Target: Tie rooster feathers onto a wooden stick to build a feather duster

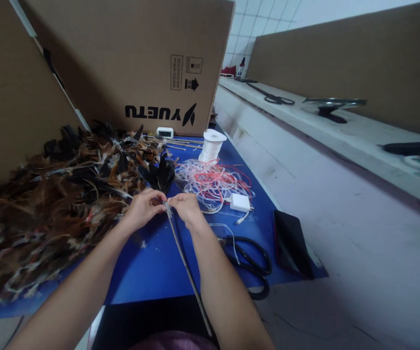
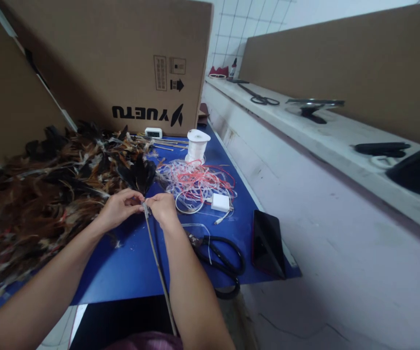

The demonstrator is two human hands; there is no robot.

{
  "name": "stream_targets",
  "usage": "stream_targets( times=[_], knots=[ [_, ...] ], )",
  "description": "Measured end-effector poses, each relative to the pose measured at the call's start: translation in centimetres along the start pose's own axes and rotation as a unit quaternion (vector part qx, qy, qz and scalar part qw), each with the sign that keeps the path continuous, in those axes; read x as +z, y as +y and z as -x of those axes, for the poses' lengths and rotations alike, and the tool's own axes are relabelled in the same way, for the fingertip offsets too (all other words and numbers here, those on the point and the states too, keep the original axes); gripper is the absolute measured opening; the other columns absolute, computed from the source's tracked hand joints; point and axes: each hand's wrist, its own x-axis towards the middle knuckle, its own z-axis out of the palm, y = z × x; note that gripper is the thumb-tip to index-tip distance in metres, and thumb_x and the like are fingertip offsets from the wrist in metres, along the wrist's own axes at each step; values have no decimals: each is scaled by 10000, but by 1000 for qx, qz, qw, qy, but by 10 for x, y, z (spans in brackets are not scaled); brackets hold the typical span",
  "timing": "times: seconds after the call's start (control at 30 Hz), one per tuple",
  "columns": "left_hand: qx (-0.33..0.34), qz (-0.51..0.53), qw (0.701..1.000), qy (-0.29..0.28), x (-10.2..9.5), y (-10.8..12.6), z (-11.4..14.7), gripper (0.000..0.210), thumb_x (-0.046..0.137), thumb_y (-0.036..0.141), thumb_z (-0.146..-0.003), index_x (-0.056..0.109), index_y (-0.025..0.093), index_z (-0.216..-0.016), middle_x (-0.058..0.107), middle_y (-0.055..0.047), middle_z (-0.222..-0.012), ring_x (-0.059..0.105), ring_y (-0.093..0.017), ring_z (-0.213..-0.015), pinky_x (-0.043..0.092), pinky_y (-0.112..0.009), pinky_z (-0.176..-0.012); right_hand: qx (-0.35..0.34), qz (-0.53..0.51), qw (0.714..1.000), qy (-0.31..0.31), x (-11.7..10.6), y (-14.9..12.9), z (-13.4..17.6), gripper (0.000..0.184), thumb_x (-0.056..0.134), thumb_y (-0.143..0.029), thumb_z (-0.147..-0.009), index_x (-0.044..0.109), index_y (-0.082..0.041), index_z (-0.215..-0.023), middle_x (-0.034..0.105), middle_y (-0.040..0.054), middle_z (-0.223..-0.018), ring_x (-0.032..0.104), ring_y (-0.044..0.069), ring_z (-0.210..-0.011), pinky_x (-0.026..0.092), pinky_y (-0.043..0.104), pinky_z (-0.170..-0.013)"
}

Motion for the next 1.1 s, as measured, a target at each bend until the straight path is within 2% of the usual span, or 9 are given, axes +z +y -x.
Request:
stream_targets(
  times=[0.2, 0.3, 0.43, 0.57, 0.73, 0.87, 1.1],
  knots=[
    [50, -106, 993, -11, -2, 7, 3, 60, 667, 163, -697, 660, 188, -751, 594, -3, -732, 563, -121, -647, 442, -229, -602, 18, 35, 999, -6, 2, 4, -1, 102, 627, -231, -586, 663, -137, -567, 535, -40, -428, 410, 74, -408, 311, 197, -416],
    [63, -121, 990, -20, -2, 6, 4, 18, 640, 168, -732, 650, 183, -738, 591, -10, -747, 558, -119, -658, 430, -228, -607, 22, 53, 998, -8, 4, 4, -1, 87, 632, -217, -585, 653, -145, -540, 516, -46, -417, 400, 70, -404, 301, 193, -413],
    [78, -141, 986, -28, 0, 4, 3, 61, 600, 127, -753, 608, 179, -721, 559, -2, -736, 536, -123, -677, 408, -232, -618, 22, 71, 997, -2, 4, 3, 0, 84, 627, -198, -582, 643, -156, -511, 483, -54, -393, 393, 71, -400, 277, 191, -401],
    [89, -141, 986, -8, 3, 4, 1, 89, 529, 131, -803, 543, 181, -731, 531, 1, -735, 525, -128, -681, 406, -247, -643, 27, 69, 997, 5, 3, 1, 0, 95, 625, -219, -601, 658, -155, -539, 502, -48, -409, 404, 72, -401, 295, 190, -405],
    [34, -87, 995, 26, 9, 2, 2, 71, 497, 206, -837, 508, 200, -766, 532, 29, -626, 528, -120, -550, 406, -247, -583, 31, 50, 998, 0, 3, 1, 0, 111, 636, -232, -611, 647, -157, -531, 506, -44, -415, 392, 68, -391, 306, 190, -404],
    [-23, 12, 999, 34, 13, 1, 4, 79, 530, 264, -822, 503, 205, -778, 521, 55, -495, 518, -119, -454, 390, -229, -501, 34, 37, 999, -9, 1, 1, 0, 116, 648, -250, -596, 636, -152, -535, 477, -53, -389, 374, 64, -375, 296, 191, -396],
    [-86, 170, 980, 51, 18, -1, 3, 126, 549, 275, -806, 471, 184, -767, 509, 64, -476, 441, -73, -407, 338, -186, -436, 56, 17, 997, -41, -3, -7, 1, 158, 630, -267, -609, 572, -147, -525, 364, -93, -331, 269, 44, -330, 229, 201, -378]
  ],
)
